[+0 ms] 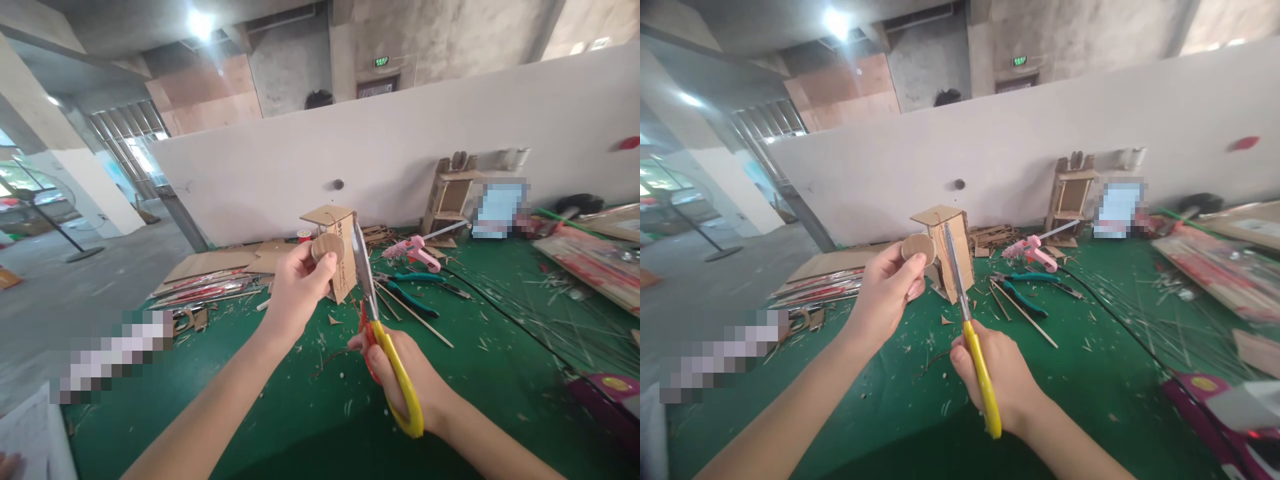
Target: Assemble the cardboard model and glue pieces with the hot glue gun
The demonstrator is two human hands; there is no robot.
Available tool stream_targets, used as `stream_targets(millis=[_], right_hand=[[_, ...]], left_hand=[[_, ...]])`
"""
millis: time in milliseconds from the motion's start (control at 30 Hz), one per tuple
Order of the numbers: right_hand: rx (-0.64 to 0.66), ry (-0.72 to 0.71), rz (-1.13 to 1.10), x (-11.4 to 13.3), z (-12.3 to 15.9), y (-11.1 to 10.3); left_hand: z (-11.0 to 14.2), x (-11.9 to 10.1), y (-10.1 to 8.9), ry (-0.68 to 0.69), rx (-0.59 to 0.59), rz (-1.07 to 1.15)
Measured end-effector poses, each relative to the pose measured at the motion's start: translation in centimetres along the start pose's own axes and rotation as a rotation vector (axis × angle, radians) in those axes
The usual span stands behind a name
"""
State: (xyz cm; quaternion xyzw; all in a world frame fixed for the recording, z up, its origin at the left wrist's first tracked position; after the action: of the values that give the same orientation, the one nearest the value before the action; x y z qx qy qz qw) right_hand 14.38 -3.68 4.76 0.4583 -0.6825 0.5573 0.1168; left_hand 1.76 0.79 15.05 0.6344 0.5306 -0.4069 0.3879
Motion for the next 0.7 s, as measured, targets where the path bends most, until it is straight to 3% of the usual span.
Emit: stream_targets(millis=[700], right_hand=[[0.004,-0.105,-0.016,1.2,0.1,-0.3]], left_hand=[[0.0,0.0,-0.2,0.036,-0.011,-0.131]])
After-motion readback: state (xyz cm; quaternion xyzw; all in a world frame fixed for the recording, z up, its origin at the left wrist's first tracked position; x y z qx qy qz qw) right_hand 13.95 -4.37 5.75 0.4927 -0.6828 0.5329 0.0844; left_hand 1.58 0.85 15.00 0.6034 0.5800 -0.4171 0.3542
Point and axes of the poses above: each hand's wrist, its own z-axis away from the middle knuckle, its own y-axis out of the palm, x = y × z, the point moved 8 cm from there along -z, towards the middle knuckle, and after that the axes turned 2 degrees about -y, right-handed, at the moved point
